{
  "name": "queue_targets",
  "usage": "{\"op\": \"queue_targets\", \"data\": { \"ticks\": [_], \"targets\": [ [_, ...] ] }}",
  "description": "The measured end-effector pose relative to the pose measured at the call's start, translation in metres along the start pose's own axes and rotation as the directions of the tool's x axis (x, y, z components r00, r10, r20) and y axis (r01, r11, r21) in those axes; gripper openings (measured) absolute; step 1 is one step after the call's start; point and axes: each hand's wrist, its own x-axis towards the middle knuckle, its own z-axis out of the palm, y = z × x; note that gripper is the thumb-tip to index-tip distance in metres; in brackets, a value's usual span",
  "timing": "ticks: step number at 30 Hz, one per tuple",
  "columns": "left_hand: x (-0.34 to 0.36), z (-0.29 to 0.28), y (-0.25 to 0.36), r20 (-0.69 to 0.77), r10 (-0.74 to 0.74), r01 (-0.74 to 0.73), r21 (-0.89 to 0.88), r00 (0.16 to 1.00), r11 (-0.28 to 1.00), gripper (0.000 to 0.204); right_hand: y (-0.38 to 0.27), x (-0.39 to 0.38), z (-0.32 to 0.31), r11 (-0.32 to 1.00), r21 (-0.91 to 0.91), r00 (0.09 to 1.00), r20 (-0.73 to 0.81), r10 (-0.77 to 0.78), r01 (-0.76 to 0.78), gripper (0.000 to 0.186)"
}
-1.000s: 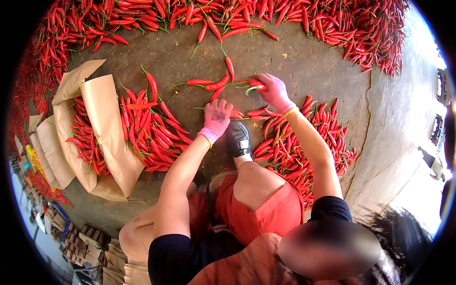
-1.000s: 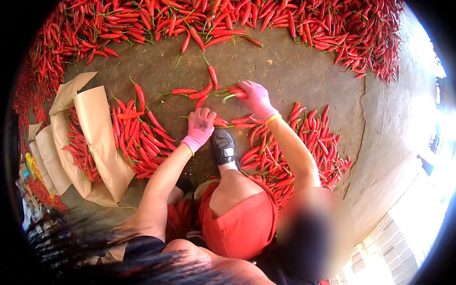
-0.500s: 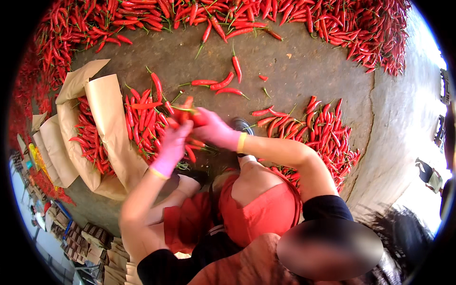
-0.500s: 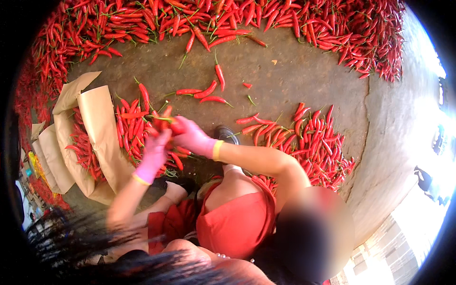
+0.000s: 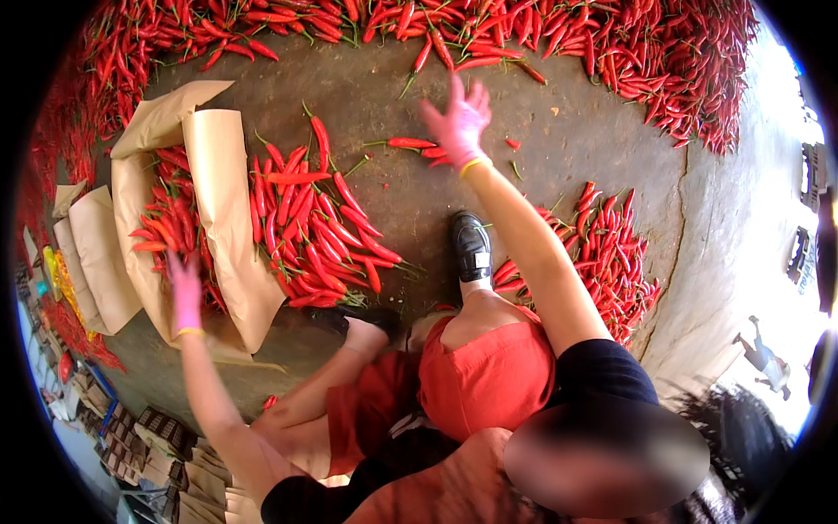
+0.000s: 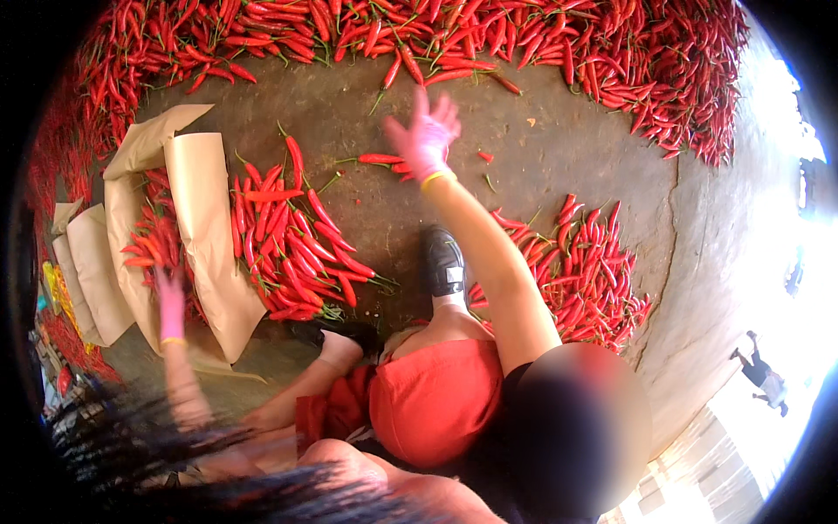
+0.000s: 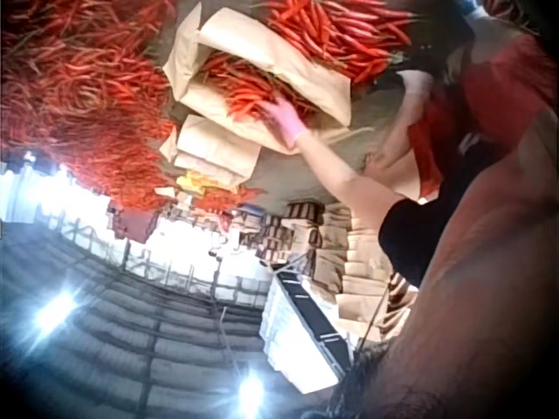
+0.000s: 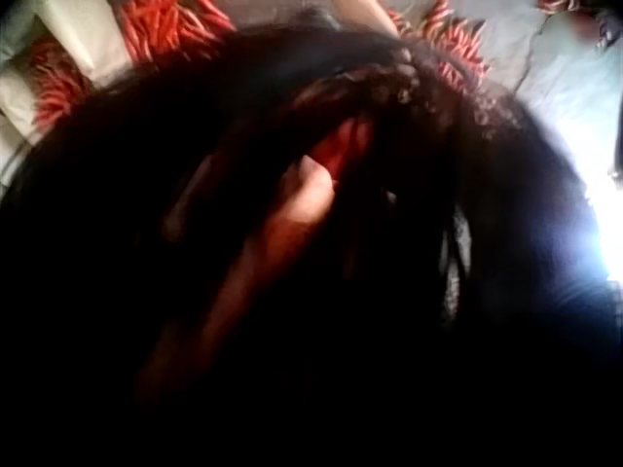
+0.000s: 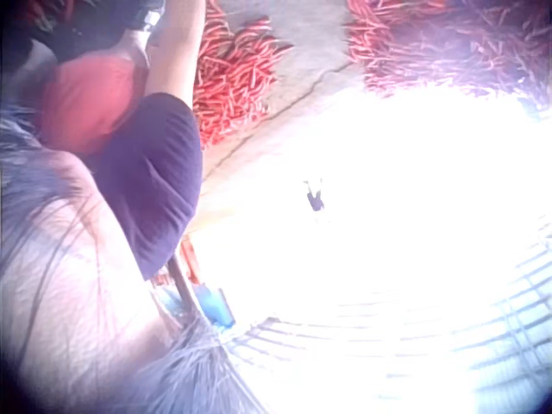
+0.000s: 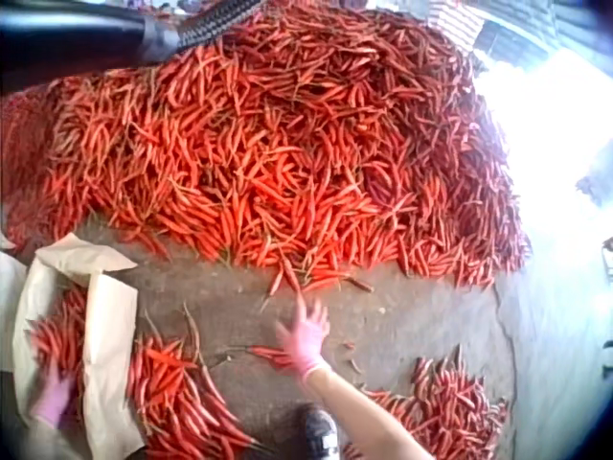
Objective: The person sits on a concrete floor surrounded by red chili peppers and sorts them into brown paper bags. They pick up handfuls of peppers from the floor, separate them, and place them into the bags, occasionally adjusting the bags or the pile of peppers.
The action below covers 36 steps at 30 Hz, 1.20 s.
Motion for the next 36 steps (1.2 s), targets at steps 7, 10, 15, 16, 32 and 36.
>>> {"op": "queue_targets", "data": {
  "ticks": [7, 10, 15, 16, 32, 36],
  "targets": [
    [0.029, -0.046, -0.012, 0.468, -0.077, 0.047, 0.076, 0.880, 0.996, 0.079, 0.034, -0.061, -0.017, 0.635, 0.056, 0.561, 0.415, -0.716, 0.770, 0.047],
    [-0.004, -0.091, 0.076, 0.206, 0.090, -0.173, 0.433, 0.974, 0.885, 0.060, 0.096, -0.091, -0.085, 0.719, 0.001, 0.671, 0.357, -0.650, 0.695, 0.037],
    [-0.019, -0.010, 0.191, -0.053, 0.817, -0.776, 0.283, 0.575, 0.564, 0.045, 0.207, -0.164, -0.212, 0.815, 0.082, 0.495, 0.758, -0.424, 0.573, 0.052],
    [-0.021, 0.023, 0.218, -0.004, 0.845, -0.833, 0.165, 0.534, 0.527, 0.048, 0.205, -0.152, -0.226, 0.842, 0.100, 0.492, 0.773, -0.401, 0.530, 0.056],
    [0.089, 0.309, 0.483, -0.091, 0.623, -0.618, -0.304, 0.777, 0.725, 0.071, 0.082, 0.207, 0.013, 0.905, 0.397, 0.972, 0.225, 0.063, -0.151, 0.093],
    [0.096, 0.314, 0.499, -0.212, 0.574, -0.611, -0.243, 0.791, 0.753, 0.073, 0.069, 0.221, 0.019, 0.985, 0.156, 0.964, 0.263, 0.033, -0.076, 0.093]
  ]
}}
